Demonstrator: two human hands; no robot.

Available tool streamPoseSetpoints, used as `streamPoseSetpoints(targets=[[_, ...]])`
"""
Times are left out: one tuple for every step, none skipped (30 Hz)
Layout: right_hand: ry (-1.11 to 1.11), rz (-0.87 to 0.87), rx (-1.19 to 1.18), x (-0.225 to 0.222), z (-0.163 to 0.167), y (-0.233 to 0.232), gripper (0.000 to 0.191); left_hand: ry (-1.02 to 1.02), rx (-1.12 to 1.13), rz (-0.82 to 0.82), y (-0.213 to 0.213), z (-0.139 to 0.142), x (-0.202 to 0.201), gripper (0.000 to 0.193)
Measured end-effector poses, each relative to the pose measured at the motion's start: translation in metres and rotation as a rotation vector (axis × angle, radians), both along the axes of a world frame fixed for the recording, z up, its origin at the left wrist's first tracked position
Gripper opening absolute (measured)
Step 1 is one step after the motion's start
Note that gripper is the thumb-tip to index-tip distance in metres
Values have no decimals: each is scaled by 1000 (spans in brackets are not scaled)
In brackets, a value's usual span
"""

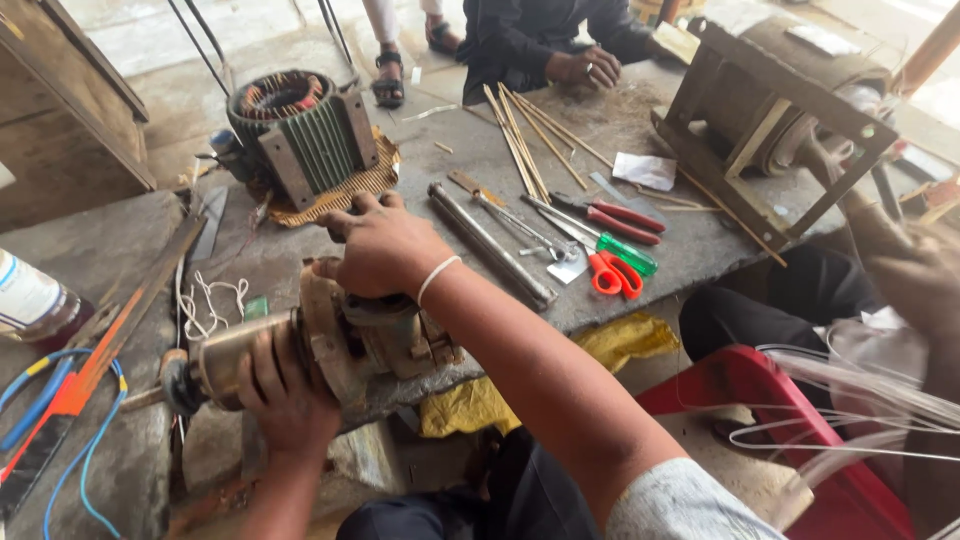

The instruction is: The person works at a workshop bench disassembling a rusty water pump housing. They hammer a punch to drive components, pull the pump body apart by hand, reposition it repeatedly, and finally use a screwdriver to pry at the impeller end of the pump.

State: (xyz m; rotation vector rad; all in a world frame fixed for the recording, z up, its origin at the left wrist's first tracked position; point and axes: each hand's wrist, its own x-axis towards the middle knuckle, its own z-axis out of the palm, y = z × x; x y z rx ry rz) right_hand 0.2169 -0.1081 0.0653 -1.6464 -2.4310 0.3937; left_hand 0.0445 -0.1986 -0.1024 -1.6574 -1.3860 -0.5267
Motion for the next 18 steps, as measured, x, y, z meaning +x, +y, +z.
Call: streamPoseSetpoints(targets=[[14,-12,2,0,0,1,74,-15,23,9,-3,-2,4,47],[19,-15,11,1,0,0,73,-33,32,16,-8,-2,6,47],[18,-11,16,1,-1,0,73,-59,-21,-30,-9,2,7,50],[19,-6,28,1,-1,0,73,-83,-65,-74,-7,9,3,52],[15,-8,21,1,-1,0,73,-100,-106,-119,-3,18,0,55],[14,-9,14,1,0,0,73,-73,-216,-115,5,29,-6,56],[13,-11,5,1,0,0,72,-44,-326,-111,14,42,-16,58],[15,-6,16,1,1,0,72,-17,-438,-107,24,51,-20,62],[14,0,24,1,1,0,72,-76,-626,-39,34,57,-21,62],[11,8,30,1,2,-1,72,-139,-813,34,41,63,-25,63],[13,3,19,1,2,-1,73,-201,-996,108,45,65,-26,64],[16,-2,9,1,2,-1,73,-196,-870,44,46,64,-26,68],[16,-8,1,1,2,-1,73,-194,-742,-18,44,60,-24,72],[15,-7,8,1,2,-1,74,-191,-614,-78,40,55,-22,77],[16,-8,12,1,1,-1,74,-150,-493,-107,33,47,-20,70],[17,-9,18,2,1,-1,74,-110,-370,-135,23,37,-15,64],[19,-10,23,2,0,0,73,-72,-249,-159,13,29,-12,59],[21,-8,22,2,-1,1,73,-72,-211,-139,9,23,-10,57]])
